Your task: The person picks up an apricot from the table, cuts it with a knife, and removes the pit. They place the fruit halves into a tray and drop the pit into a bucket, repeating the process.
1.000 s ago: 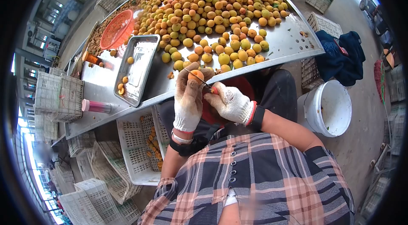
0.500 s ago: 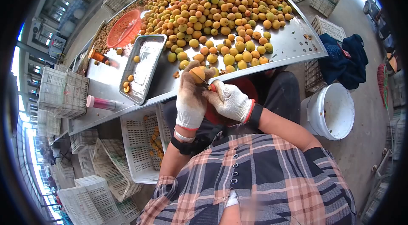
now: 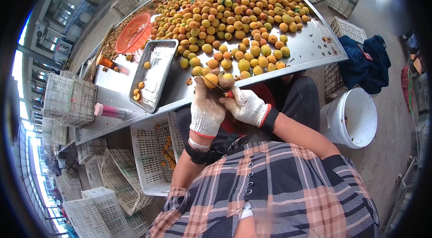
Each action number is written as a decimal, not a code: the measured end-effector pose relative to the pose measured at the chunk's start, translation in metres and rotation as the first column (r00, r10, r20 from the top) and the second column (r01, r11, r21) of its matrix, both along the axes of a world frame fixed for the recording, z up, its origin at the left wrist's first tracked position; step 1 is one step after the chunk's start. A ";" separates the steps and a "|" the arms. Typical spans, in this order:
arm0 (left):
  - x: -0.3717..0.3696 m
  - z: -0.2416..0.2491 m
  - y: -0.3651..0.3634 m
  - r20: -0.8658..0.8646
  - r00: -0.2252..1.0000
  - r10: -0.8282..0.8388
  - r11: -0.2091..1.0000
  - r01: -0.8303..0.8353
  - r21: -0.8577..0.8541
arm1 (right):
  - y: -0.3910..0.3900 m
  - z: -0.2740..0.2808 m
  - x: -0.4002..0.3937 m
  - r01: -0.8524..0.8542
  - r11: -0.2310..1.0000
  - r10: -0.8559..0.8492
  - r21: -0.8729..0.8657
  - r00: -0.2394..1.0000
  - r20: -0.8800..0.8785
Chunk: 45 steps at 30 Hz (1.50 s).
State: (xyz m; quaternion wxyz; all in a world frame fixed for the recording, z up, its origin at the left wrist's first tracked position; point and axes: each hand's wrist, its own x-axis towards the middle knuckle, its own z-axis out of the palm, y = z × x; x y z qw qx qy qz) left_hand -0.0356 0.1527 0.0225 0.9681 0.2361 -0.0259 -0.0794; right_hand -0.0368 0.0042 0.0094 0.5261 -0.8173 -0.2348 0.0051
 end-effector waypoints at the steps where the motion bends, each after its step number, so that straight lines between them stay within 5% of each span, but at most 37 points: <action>1: 0.000 0.002 -0.001 -0.023 0.999 -0.026 1.000 0.026 -0.015 | 0.000 0.000 0.000 -0.004 1.000 0.004 0.025 1.000 0.024; 8: 0.005 -0.002 0.003 0.028 0.994 0.106 0.966 -0.110 0.235 | -0.003 0.009 0.004 -0.064 0.997 0.066 0.047 0.997 -0.044; 11: 0.005 0.002 0.002 0.105 0.978 0.178 0.952 -0.198 0.233 | 0.001 0.003 0.008 -0.075 0.995 0.078 0.064 0.996 -0.040; 17: 0.011 -0.011 0.003 0.051 0.998 -0.021 1.000 0.021 -0.003 | 0.000 -0.012 0.009 -0.038 0.993 0.046 0.113 0.997 -0.064; 20: 0.014 -0.012 0.001 0.113 0.970 0.215 0.860 -0.243 0.449 | -0.001 -0.008 0.007 -0.061 0.990 0.077 0.127 0.989 -0.124; 22: 0.014 -0.008 -0.001 0.104 0.964 0.245 0.859 -0.265 0.437 | 0.000 -0.005 0.008 -0.062 0.989 0.076 0.138 0.993 -0.095; 25: 0.013 0.000 0.002 -0.009 0.997 0.081 0.987 -0.078 0.139 | 0.003 -0.006 0.005 -0.052 0.996 0.061 0.071 0.988 -0.140; 27: 0.011 0.007 -0.001 -0.039 0.997 0.067 0.986 -0.060 0.157 | 0.007 -0.012 0.002 -0.010 0.978 0.025 0.206 0.997 -0.071; 31: 0.015 0.003 0.003 -0.079 0.997 0.002 0.987 0.011 0.163 | 0.003 -0.007 0.004 -0.046 0.995 0.056 0.084 0.990 -0.127; 33: 0.014 0.005 0.002 -0.068 0.998 -0.012 0.984 0.024 0.176 | 0.003 -0.001 0.002 -0.066 0.941 0.171 0.333 0.940 -0.296; 36: 0.015 0.006 0.001 -0.129 0.991 -0.015 0.993 0.029 0.113 | -0.002 -0.005 0.006 -0.048 0.933 0.238 0.356 0.824 -0.514; 37: 0.016 0.003 0.002 -0.094 0.995 -0.017 0.992 0.029 0.126 | -0.003 -0.004 0.006 -0.046 0.934 0.236 0.355 0.825 -0.513; 39: 0.018 0.000 0.002 -0.054 0.998 -0.016 0.990 0.023 0.136 | -0.003 -0.002 0.008 -0.057 0.969 0.103 0.241 0.978 -0.182; 45: 0.016 -0.003 0.005 0.073 0.997 0.010 0.951 -0.032 0.309 | -0.015 0.008 0.020 -0.078 0.996 0.075 -0.040 0.995 -0.060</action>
